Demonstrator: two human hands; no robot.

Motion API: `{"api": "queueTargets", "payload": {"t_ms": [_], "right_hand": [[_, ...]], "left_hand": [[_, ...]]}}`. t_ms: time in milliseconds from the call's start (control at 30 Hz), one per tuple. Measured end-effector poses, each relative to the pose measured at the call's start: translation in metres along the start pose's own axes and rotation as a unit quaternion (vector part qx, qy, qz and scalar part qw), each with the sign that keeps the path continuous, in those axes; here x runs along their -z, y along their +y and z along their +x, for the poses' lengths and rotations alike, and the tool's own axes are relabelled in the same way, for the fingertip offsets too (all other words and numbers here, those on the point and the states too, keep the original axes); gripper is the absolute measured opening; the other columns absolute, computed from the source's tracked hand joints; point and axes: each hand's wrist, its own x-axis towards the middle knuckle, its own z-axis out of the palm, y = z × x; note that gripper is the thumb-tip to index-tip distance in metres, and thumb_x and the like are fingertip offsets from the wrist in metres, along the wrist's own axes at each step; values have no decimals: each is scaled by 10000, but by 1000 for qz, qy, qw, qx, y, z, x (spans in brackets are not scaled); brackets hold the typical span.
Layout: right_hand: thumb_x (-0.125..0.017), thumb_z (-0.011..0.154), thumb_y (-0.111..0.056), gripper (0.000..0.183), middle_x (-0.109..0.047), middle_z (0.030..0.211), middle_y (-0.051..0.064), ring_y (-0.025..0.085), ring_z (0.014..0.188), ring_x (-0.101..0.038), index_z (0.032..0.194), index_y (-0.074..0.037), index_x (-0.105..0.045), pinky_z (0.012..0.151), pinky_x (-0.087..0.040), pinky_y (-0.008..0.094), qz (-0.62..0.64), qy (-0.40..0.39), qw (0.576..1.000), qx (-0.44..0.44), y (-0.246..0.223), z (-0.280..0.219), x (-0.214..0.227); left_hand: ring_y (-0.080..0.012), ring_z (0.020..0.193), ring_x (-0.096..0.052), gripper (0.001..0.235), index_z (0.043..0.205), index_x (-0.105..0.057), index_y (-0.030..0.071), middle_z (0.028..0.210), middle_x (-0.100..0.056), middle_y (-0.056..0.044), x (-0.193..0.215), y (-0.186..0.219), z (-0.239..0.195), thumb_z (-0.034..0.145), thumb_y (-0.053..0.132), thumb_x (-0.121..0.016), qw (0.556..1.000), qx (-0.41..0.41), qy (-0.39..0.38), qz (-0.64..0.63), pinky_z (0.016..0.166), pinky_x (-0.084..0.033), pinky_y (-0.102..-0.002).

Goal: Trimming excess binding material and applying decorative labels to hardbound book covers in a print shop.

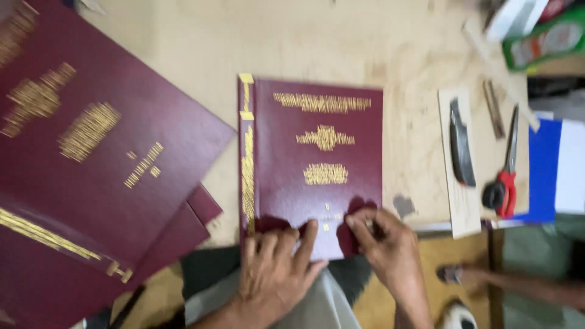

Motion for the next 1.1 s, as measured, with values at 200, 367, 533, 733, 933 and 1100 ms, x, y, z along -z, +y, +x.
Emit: {"api": "queueTargets", "payload": {"t_ms": [200, 367, 533, 733, 933, 1100], "right_hand": [[-802, 846, -224, 121, -812, 815, -19, 88, 688, -666, 907, -142, -867, 621, -522, 248, 44, 0, 999, -24, 6, 2, -3], [-750, 911, -204, 89, -764, 803, -22, 78, 707, -630, 883, -132, -795, 655, -474, 246, 30, -7, 999, 40, 0, 0, 3], [-754, 916, -164, 80, -734, 800, 12, 91, 558, -599, 933, -96, -794, 524, -501, 226, 94, -20, 995, 2, -3, -3, 1], [-772, 904, -139, 87, -738, 841, 21, 84, 637, -615, 964, -82, -800, 569, -517, 212, 112, -20, 993, 0, -4, -2, 1], [-787, 895, -177, 97, -733, 816, -7, 62, 553, -540, 945, -96, -802, 515, -456, 205, 98, -16, 995, -9, -1, -1, 0], [-791, 892, -180, 85, -713, 738, -31, 38, 580, -513, 913, -100, -809, 534, -417, 207, 94, -5, 995, -34, -3, -1, -2]], "left_hand": [[-257, 789, -556, 791, 1388, -574, 162, 1009, -622, -49, -6, -1, -3, 839, 701, -760, 1000, 4, -22, -21, 621, -443, -437], [-244, 789, -543, 710, 1400, -567, 133, 1012, -626, -42, 8, 0, 5, 934, 652, -701, 1000, -2, -2, -6, 619, -437, -429], [-207, 804, -537, 676, 1397, -607, 167, 1039, -640, -18, 5, -3, 0, 956, 676, -660, 1000, -17, -12, 10, 665, -425, -385], [-199, 820, -517, 661, 1416, -609, 190, 1055, -624, -4, 7, -4, 2, 980, 687, -606, 999, -19, -20, 33, 704, -429, -375], [-206, 828, -516, 655, 1425, -598, 192, 1054, -621, -10, 9, -4, 3, 991, 682, -599, 999, -21, -23, 34, 697, -428, -384], [-215, 832, -522, 638, 1409, -618, 195, 1061, -624, -6, 7, -4, 3, 987, 673, -603, 999, -21, -24, 26, 692, -422, -396]]}}
